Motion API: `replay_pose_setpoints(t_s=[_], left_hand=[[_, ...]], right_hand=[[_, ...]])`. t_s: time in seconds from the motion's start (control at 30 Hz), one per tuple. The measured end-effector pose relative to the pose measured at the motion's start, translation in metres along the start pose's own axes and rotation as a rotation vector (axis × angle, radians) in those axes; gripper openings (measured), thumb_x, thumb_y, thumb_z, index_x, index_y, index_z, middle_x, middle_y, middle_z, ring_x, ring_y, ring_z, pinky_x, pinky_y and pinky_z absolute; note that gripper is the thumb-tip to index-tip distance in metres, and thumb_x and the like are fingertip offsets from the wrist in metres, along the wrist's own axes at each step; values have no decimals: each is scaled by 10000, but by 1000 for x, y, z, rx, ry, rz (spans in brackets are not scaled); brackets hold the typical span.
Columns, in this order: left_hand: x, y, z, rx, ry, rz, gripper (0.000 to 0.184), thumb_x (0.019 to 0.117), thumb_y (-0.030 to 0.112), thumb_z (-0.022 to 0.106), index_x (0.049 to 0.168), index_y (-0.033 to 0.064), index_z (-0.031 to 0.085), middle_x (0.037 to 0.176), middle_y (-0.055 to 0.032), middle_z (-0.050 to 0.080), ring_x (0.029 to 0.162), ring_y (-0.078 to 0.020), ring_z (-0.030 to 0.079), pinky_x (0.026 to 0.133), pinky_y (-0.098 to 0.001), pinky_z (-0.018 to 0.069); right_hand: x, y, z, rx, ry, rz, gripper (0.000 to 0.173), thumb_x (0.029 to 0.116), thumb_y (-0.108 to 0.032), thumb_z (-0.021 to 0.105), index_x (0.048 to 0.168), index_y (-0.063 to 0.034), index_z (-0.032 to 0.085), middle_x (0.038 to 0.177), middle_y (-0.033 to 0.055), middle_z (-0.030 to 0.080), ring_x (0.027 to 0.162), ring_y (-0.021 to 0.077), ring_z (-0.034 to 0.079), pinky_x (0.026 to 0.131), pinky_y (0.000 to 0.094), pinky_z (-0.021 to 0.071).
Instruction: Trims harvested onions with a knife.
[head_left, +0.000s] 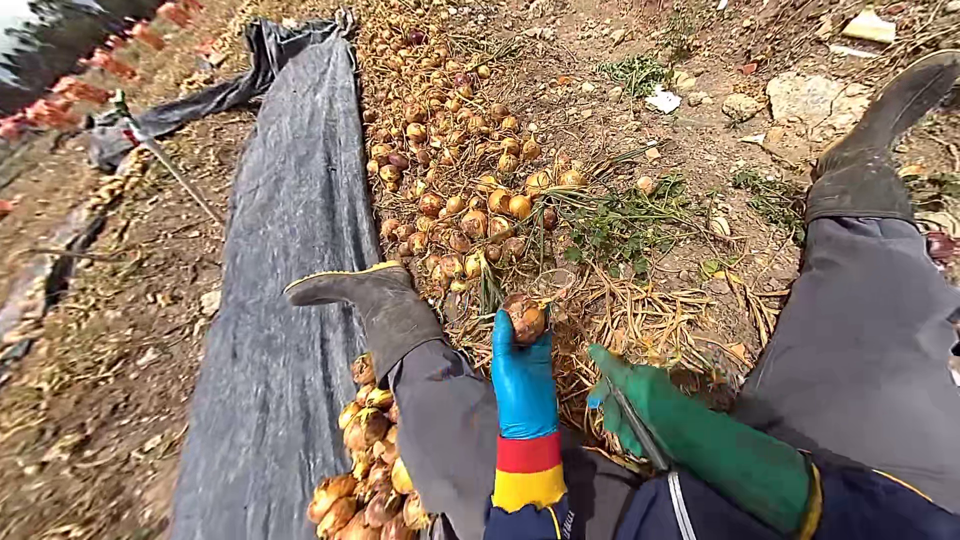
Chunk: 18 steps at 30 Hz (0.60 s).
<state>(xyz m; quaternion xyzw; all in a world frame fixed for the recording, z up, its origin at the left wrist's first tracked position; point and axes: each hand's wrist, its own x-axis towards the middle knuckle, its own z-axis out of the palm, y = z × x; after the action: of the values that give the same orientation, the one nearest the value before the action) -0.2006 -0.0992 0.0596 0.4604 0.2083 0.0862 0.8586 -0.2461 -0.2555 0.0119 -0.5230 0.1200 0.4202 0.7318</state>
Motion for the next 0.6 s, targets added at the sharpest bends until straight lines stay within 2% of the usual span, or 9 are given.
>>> replay_pose_setpoints(t_s=[0.1, 0.17, 0.2, 0.27, 0.3, 0.47, 0.5, 0.53, 0.6], left_hand=[[-34, -40, -18, 177, -3, -114, 465, 1098, 414, 399, 1349, 63, 569, 1164, -165, 667, 1002, -265, 674, 852, -457, 586], [-46, -64, -32, 171, -94, -193, 483, 1087, 450, 396, 1189, 37, 623, 815, -138, 639, 604, -212, 620, 514, -387, 555], [-48, -70, -34, 136, -116, -218, 493, 1091, 456, 393, 1189, 28, 618, 790, -146, 626, 568, -218, 604, 480, -386, 541], [-47, -74, -32, 98, -104, -235, 490, 1093, 452, 419, 1284, 41, 604, 967, -178, 680, 730, -231, 671, 642, -395, 596], [-43, -78, -29, 90, -83, -234, 472, 1092, 441, 435, 1280, 43, 607, 985, -177, 683, 748, -225, 677, 661, -384, 599], [-28, -91, -24, 152, -65, -159, 345, 1022, 302, 628, 1087, -35, 661, 862, -190, 670, 688, -235, 654, 632, -398, 582], [-27, -90, -22, 167, -78, -124, 334, 1003, 284, 653, 1081, -40, 669, 852, -193, 672, 676, -236, 656, 618, -396, 584], [-27, -89, -21, 181, -91, -96, 331, 986, 277, 673, 1102, -33, 678, 877, -191, 684, 701, -235, 668, 637, -398, 593], [-20, -84, -27, 256, -78, -56, 365, 934, 284, 743, 1168, 6, 703, 1004, -181, 731, 872, -258, 723, 770, -435, 622]], right_hand=[[7, -5, 4, 53, 137, 67, 849, 916, -854, 359, 1009, -85, 705, 683, 72, 652, 484, 182, 593, 453, 344, 526], [10, -8, 2, 20, 228, 103, 854, 913, -863, 343, 964, -77, 672, 681, 80, 652, 481, 192, 597, 458, 348, 528], [12, -7, 0, 4, 266, 106, 853, 912, -864, 341, 949, -73, 660, 673, 85, 649, 475, 199, 599, 453, 354, 530], [13, -5, -2, -11, 325, 108, 819, 934, -838, 347, 936, -81, 659, 659, 81, 634, 470, 199, 592, 450, 360, 528], [13, -6, -3, -20, 346, 106, 798, 949, -819, 350, 926, -85, 664, 652, 77, 632, 466, 195, 590, 447, 357, 527], [19, -5, -9, 140, 371, 171, 743, 946, -812, 381, 851, -123, 642, 570, 44, 558, 424, 174, 532, 413, 343, 475], [17, -3, -9, 199, 344, 175, 700, 969, -778, 385, 860, -131, 631, 560, 30, 530, 413, 158, 509, 400, 329, 457], [7, -3, -8, 261, 266, 134, 592, 1047, -654, 343, 920, -130, 587, 580, 10, 482, 425, 138, 473, 404, 309, 445], [-13, 3, -5, 372, 72, -57, 555, 1107, -536, 187, 949, -120, 518, 577, -4, 446, 425, 125, 469, 406, 292, 453]])
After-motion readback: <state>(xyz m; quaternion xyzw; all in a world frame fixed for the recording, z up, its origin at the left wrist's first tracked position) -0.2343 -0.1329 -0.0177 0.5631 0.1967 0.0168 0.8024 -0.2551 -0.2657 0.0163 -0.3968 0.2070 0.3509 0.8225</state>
